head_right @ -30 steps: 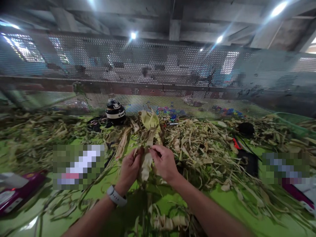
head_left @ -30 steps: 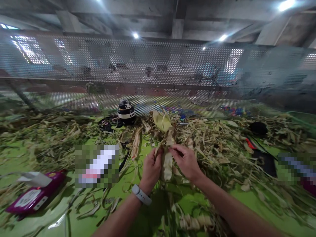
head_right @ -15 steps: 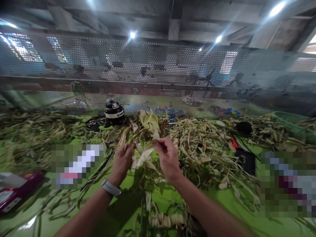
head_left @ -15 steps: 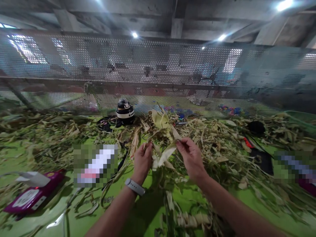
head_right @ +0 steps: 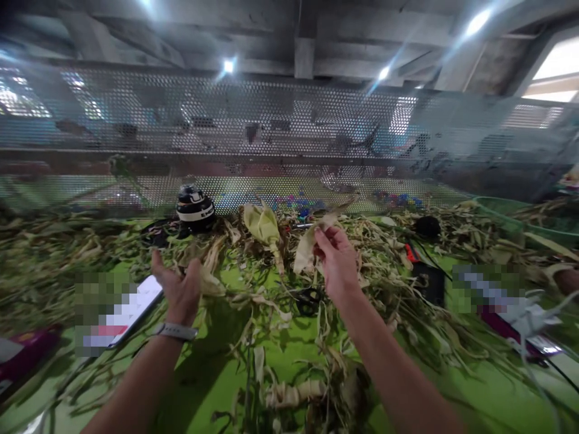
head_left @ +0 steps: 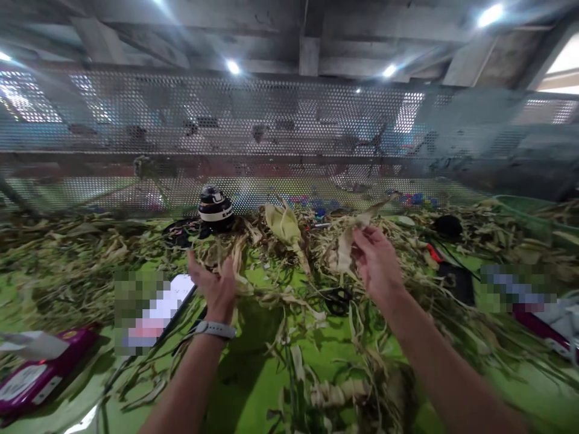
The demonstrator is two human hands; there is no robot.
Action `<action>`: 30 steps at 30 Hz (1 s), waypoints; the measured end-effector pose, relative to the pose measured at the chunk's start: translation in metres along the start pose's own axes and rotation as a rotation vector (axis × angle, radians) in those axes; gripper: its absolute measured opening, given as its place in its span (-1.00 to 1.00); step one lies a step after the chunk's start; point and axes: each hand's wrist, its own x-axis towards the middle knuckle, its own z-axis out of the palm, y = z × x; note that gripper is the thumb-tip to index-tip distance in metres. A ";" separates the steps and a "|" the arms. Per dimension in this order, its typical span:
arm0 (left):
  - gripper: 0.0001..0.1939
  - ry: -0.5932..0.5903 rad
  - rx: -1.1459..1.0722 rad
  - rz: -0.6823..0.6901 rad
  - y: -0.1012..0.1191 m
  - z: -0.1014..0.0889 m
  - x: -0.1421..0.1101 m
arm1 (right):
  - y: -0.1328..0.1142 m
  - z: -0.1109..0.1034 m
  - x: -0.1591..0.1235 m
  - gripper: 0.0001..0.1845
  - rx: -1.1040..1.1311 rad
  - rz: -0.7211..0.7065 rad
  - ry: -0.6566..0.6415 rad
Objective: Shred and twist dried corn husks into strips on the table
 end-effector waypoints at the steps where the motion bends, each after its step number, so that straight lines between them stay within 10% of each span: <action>1: -0.34 -0.019 -0.008 0.048 0.008 0.001 -0.008 | 0.002 0.003 -0.005 -0.77 -0.004 0.017 -0.021; 6: -0.56 -0.835 -0.356 -0.037 0.043 0.007 -0.053 | 0.017 0.019 -0.034 -0.81 -0.067 0.046 -0.167; 10: -0.71 -1.066 -0.300 -0.081 0.047 0.008 -0.069 | 0.023 0.021 -0.046 -0.82 -0.114 0.036 -0.201; 19: -0.78 -0.939 -0.382 -0.176 0.046 0.005 -0.058 | 0.019 0.002 -0.042 -0.80 -0.132 0.124 -0.147; 27: -0.71 -0.577 -0.651 -0.451 0.038 0.008 -0.049 | 0.020 -0.012 -0.048 -0.78 -0.047 0.314 -0.232; 30: -0.52 -0.685 -0.835 -0.498 0.040 0.009 -0.056 | 0.027 -0.006 -0.050 -0.74 0.026 0.415 -0.157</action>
